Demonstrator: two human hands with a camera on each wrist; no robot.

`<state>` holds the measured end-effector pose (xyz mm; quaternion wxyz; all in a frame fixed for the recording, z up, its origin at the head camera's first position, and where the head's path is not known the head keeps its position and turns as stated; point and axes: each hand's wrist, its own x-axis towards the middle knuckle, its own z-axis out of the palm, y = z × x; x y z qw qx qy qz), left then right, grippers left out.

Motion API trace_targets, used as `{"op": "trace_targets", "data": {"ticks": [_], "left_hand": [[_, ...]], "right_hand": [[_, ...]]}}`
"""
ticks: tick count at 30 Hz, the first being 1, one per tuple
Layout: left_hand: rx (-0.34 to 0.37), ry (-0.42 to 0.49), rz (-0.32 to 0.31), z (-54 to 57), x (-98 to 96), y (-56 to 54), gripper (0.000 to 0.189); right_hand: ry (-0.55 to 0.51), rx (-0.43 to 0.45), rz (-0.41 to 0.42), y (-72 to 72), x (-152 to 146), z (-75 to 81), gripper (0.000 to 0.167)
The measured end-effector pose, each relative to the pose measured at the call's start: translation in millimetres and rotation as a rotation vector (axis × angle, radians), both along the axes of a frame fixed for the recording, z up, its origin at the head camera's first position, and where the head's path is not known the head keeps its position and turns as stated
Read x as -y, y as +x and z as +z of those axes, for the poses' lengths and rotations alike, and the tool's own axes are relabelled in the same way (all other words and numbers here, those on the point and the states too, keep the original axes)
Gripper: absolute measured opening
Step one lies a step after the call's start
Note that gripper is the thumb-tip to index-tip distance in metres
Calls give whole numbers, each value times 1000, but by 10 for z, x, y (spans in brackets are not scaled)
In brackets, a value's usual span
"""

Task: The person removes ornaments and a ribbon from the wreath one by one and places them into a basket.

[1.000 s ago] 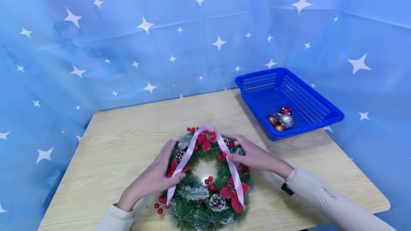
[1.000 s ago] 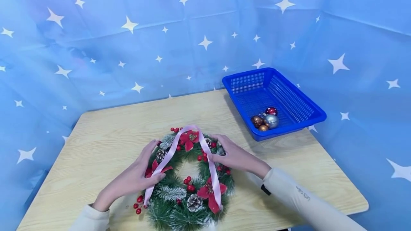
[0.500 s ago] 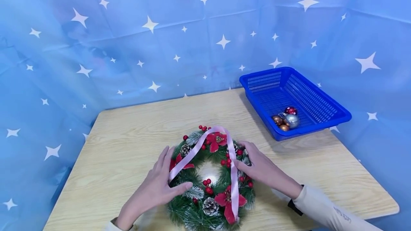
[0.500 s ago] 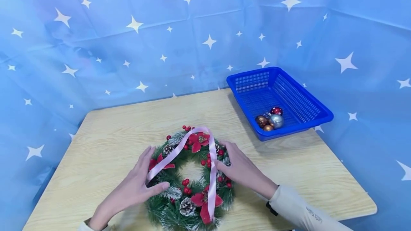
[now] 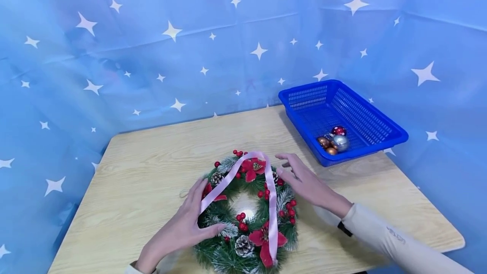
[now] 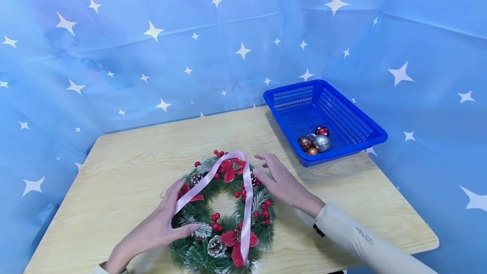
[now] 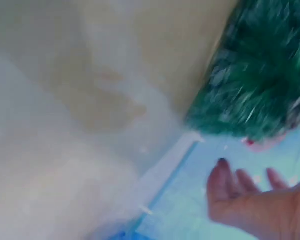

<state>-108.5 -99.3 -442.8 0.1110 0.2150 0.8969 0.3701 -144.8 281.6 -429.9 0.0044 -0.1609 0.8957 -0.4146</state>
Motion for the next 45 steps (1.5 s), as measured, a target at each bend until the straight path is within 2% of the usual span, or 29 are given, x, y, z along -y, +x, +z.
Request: {"op": "trace_targets", "data": {"ticks": [6,10,13,16,21,25,29,35,40,45], "left_hand": [[-3,23,-37,-9,64,-70,121],[-42,39,-64,-17,71,-116,121],[-52,51,-81,-26,60,-143,120],[-49,60,-89,-36,49,-156,121],[-41,58,-56,-51,49,-142,124],[-45,62,-25,-71,47,-132,127],[-51,50,2,-76,40,-129,128],[-67,28,2,-71,35,-139,129],[-73,33,-8,-71,34,-140,127],[-93,37,-9,-80,42,-131,127]], "right_hand": [[6,-81,132,-369,-3,35,43],[53,-97,155,-511,-1,26,40],[100,-120,102,-565,-14,2,31],[135,-191,46,-589,-28,-14,19],[111,-297,24,-587,-32,57,7],[112,-359,14,-565,-72,212,3],[104,-408,-21,-606,-212,430,9],[155,-488,-137,-724,-628,782,6],[172,-472,-273,-749,-1018,1002,6],[169,-422,-399,-789,-1391,1087,14]]}}
